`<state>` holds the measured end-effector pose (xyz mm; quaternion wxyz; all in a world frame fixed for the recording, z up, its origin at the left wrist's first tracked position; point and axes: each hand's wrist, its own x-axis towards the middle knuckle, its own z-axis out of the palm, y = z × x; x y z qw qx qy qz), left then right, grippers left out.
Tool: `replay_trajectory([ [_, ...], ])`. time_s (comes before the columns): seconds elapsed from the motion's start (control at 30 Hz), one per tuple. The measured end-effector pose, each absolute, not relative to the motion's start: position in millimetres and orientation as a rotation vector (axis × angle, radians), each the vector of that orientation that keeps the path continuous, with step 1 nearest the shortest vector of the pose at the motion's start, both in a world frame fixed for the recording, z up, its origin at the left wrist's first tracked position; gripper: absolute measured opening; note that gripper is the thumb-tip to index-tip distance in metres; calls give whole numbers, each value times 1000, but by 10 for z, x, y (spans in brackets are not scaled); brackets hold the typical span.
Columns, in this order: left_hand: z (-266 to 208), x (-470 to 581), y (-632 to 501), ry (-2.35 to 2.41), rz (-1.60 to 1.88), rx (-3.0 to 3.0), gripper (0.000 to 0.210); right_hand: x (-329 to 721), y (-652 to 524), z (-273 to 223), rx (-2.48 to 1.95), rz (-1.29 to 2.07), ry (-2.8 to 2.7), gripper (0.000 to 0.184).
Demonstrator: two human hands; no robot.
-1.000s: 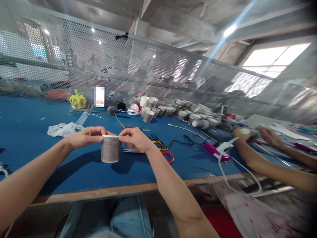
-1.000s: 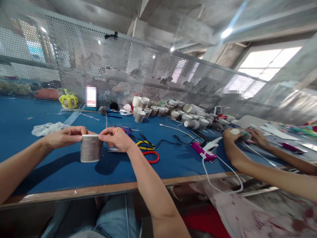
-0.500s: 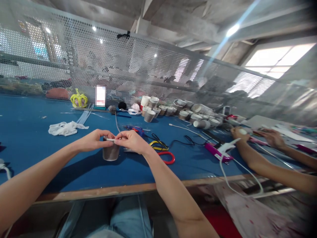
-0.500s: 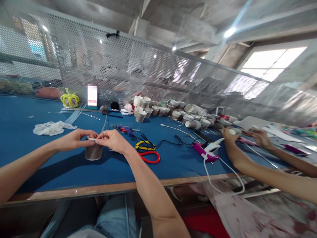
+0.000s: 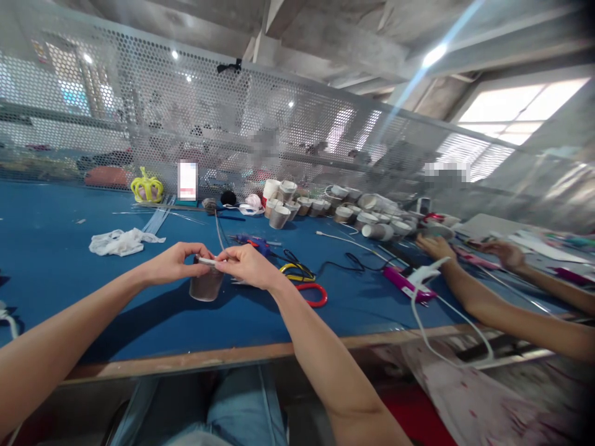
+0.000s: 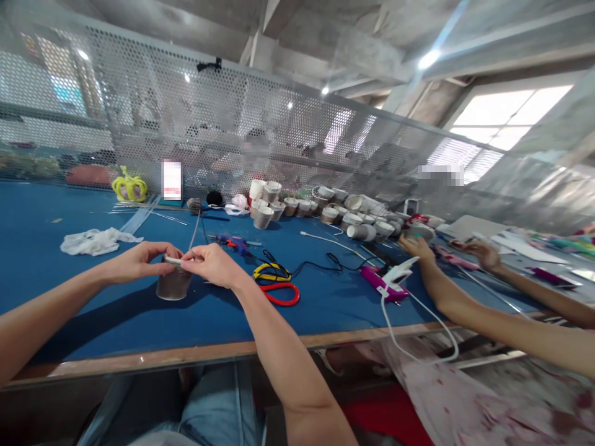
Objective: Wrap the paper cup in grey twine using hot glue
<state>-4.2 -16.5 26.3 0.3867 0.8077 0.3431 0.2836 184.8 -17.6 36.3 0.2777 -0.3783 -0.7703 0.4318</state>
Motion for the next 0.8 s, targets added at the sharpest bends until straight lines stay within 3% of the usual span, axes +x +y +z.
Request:
replay_trajectory([
  [0.8, 292, -28, -201, 897, 705, 2059, 22, 1894, -209, 419, -1070, 850, -2221, 23],
])
